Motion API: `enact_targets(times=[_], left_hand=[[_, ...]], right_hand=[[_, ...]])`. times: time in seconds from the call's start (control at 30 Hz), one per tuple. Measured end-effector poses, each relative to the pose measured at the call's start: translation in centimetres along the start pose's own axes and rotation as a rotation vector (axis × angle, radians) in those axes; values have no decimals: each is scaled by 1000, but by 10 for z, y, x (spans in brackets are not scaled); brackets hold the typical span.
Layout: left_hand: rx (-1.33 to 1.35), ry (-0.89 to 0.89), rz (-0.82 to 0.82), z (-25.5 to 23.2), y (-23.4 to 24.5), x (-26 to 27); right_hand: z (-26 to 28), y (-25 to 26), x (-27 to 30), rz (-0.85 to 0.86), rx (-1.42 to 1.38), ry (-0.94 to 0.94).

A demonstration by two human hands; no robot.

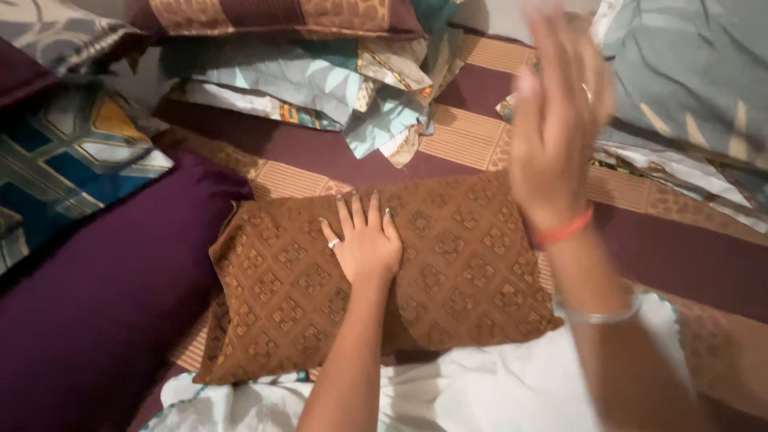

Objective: The person folds a brown patterned pillowcase on the floor, smoothing and aligning the fabric. They then fold a white sheet with a light blue border and place it aside. The person continues to fold the brown pillowcase repeatedly, adjusting and patting it flat.

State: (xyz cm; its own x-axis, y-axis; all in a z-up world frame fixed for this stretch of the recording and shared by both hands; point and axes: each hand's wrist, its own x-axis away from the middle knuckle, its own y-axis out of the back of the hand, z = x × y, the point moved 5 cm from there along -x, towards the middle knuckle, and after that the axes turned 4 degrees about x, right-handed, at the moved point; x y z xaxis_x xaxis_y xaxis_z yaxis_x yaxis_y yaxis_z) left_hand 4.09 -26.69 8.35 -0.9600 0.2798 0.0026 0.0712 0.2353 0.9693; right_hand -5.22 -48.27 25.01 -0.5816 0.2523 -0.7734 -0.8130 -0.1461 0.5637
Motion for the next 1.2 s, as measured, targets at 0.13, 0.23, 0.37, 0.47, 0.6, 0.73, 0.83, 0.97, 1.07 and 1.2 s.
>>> enact_targets(times=[0.13,0.23,0.37,0.47,0.6,0.73,0.83,0.97,1.07,1.2], left_hand=[[-17,2,-6,-3,0,0],[4,32,24,-6,1,-5],[5,31,-1,-5,2,-3],[12,27,-3,1,0,-6],[12,19,-4,-3,-10,-4],[39,1,-22,-6,12,3],[64,-22,200,-19,49,8],[400,-262,-358,-50,106,64],[412,-263,-556,-44,78,120],[216,-325,-307,-29,14,121]], right_hand=[[-20,-124,121,900,279,-368],[-88,-165,106,1430,-5,-469],[-89,-136,10,920,-252,-301],[-42,-61,52,202,-155,-279],[22,-79,189,495,550,-414],[-7,-101,203,451,486,-382],[-12,-108,208,403,462,-419],[-15,-113,216,350,448,-421],[-21,-117,216,330,415,-434],[-20,-112,211,338,307,-431]])
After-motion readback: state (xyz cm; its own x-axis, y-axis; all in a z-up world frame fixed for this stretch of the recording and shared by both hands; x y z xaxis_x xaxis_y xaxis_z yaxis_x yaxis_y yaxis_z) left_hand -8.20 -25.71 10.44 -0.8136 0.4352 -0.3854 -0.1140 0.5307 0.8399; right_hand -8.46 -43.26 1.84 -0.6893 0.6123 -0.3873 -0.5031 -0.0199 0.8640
